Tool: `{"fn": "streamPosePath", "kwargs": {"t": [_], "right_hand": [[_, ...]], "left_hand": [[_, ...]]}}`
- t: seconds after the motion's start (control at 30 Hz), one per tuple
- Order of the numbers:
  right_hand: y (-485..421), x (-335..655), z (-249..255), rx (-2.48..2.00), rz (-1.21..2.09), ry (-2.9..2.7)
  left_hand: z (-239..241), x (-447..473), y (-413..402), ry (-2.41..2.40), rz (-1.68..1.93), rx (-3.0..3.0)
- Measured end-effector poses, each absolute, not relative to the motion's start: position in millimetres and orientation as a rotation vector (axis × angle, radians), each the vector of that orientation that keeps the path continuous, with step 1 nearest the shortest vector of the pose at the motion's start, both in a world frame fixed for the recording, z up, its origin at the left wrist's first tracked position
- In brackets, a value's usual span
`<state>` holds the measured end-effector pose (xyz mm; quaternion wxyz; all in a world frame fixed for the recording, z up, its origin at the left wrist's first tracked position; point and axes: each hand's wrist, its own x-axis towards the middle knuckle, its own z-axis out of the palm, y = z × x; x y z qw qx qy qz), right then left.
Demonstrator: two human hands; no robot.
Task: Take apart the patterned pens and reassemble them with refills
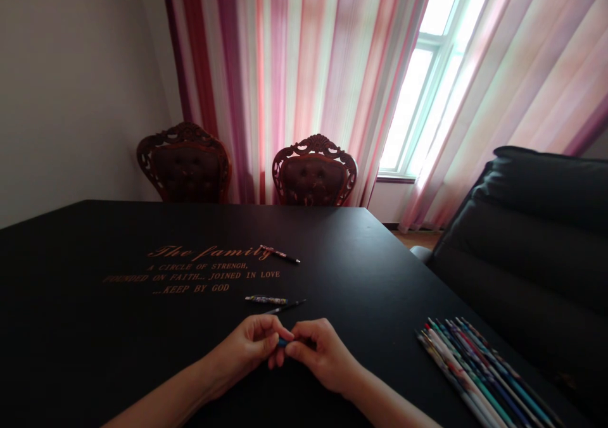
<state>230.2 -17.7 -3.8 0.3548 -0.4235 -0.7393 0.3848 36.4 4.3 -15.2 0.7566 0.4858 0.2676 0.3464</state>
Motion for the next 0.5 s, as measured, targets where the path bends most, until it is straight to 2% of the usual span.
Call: {"fn": "streamPosePath", "kwargs": {"t": [0.4,0.5], "right_hand": [[-16.2,230.6,-1.9,-1.03,0.967,-1.91],[-16.6,231.7,-4.0,-0.976,0.987,-1.921]], "left_hand": [[-8.7,34.9,4.1,0.535,0.788,0.982],[-3.0,31.8,6.0,0.534,0.8,1.112]]}}
